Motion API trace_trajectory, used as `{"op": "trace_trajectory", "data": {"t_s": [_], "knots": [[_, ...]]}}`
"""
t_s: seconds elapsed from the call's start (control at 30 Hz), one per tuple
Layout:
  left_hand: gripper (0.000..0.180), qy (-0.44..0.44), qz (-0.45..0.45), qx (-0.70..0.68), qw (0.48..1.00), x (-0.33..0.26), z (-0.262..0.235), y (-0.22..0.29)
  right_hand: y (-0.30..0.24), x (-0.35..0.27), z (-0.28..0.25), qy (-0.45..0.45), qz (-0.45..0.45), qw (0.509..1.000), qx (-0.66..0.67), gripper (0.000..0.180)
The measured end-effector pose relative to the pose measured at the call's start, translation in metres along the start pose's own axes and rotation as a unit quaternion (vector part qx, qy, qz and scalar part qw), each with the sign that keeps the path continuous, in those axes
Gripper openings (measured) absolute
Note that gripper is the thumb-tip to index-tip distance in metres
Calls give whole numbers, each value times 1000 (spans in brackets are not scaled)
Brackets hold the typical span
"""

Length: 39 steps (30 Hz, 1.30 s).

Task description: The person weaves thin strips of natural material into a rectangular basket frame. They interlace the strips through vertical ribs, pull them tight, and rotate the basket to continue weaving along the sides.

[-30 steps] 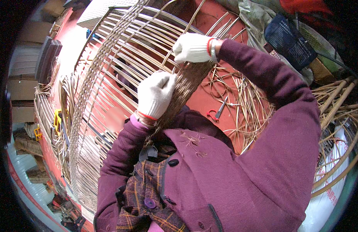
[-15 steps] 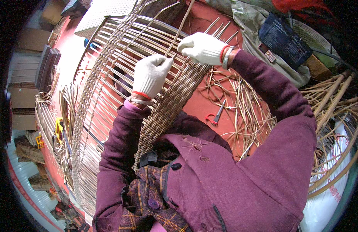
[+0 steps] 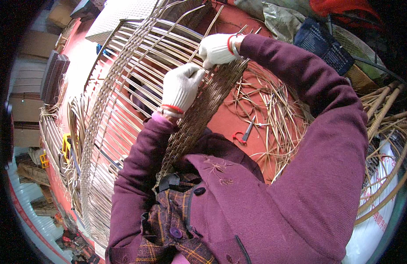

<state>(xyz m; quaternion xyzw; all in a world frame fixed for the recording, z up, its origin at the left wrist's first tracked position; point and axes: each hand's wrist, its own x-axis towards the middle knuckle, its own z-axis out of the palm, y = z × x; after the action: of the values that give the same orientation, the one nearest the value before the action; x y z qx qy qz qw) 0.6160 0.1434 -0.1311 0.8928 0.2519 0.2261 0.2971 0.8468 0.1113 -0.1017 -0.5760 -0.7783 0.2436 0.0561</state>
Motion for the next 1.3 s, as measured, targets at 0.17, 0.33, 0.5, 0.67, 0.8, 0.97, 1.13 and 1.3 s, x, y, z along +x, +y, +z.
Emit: {"op": "trace_trajectory", "data": {"t_s": [0.17, 0.33, 0.5, 0.67, 0.8, 0.97, 1.13, 1.3], "knots": [[14, 81, 61, -12, 995, -1, -22, 25, 5, -34, -32, 184, -26, 975, -123, 26], [32, -23, 7, -190, 982, 45, -17, 31, -2, -71, -69, 266, -96, 950, -129, 23], [32, -106, -164, -268, 943, 59, -4, 10, 0, -59, -36, 251, 49, 966, 39, 27], [43, -104, -102, -76, 986, 62, -1, -7, 13, -32, -6, 201, 128, 971, 4, 36], [41, -134, -118, -72, 981, 70, 3, -11, 15, -23, -6, 168, 136, 963, -161, 34], [39, -120, -97, -87, 984, 67, 4, -16, 5, -19, 6, 182, 134, 956, -189, 22], [39, -151, -134, -127, 971, 66, 3, -24, 9, -24, 13, 211, 152, 955, -144, 25], [39, -143, -103, -100, 979, 71, 5, -28, 10, -28, 13, 218, 150, 957, -119, 26]]}}
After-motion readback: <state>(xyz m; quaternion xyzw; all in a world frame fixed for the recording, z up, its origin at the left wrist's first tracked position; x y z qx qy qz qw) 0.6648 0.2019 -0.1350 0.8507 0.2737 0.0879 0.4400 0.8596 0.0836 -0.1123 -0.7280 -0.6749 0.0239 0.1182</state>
